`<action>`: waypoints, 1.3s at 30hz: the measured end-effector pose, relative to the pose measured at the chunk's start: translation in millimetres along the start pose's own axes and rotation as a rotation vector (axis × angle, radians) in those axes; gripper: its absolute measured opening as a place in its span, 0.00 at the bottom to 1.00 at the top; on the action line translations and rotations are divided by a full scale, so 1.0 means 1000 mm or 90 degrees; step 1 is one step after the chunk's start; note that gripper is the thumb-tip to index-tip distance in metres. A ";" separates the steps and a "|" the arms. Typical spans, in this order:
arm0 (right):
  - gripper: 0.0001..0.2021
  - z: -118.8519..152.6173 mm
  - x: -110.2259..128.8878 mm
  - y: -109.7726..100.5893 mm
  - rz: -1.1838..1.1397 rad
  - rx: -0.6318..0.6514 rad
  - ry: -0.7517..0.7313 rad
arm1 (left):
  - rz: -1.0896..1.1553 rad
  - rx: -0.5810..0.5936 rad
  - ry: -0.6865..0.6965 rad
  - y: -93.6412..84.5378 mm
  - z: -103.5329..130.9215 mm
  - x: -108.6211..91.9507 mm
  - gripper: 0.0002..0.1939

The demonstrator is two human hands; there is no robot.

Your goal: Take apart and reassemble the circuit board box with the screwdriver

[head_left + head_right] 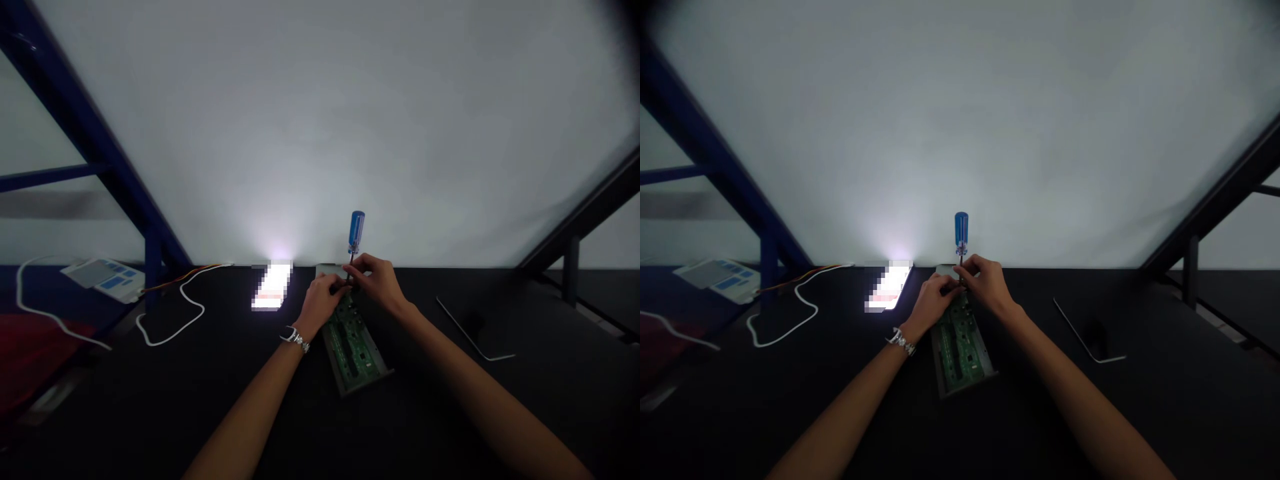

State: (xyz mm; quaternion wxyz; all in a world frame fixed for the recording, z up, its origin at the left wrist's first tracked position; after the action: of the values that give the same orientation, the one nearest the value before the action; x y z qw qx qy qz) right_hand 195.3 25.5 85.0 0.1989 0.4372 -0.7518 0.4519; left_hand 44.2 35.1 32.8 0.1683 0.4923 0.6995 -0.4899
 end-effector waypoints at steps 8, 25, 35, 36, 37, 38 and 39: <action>0.09 0.000 0.001 0.002 -0.020 0.069 -0.035 | 0.014 0.058 0.081 -0.006 -0.001 -0.003 0.09; 0.11 0.003 -0.001 -0.005 0.036 0.057 0.021 | -0.001 0.019 0.047 -0.025 0.011 -0.005 0.08; 0.18 0.040 -0.024 -0.003 -0.354 -0.031 0.206 | 0.033 0.082 0.031 -0.045 0.034 -0.003 0.07; 0.19 0.046 -0.027 -0.001 -0.387 -0.036 0.223 | 0.030 0.098 0.034 -0.045 0.034 -0.003 0.07; 0.19 0.051 -0.029 0.001 -0.418 -0.045 0.240 | 0.026 0.111 0.038 -0.045 0.035 -0.003 0.08; 0.19 0.055 -0.031 0.002 -0.444 -0.056 0.254 | 0.021 0.120 0.041 -0.045 0.035 -0.003 0.08; 0.18 0.059 -0.031 0.004 -0.463 -0.067 0.264 | 0.015 0.126 0.043 -0.045 0.035 -0.002 0.08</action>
State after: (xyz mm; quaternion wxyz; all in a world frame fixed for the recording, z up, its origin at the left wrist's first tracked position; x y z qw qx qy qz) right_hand 214.9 -8.8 31.3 0.5149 0.5631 -0.5144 0.3914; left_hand -2.0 2.4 41.6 0.1009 0.5311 0.6468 -0.5380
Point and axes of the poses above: each hand's wrist, its own z-axis away from the middle knuckle, its own y-axis out of the palm, x = y × z, the point moved 3 cm from there along -z, towards the middle knuckle, and after that the axes turned 3 degrees about z, right-handed, at the moved point
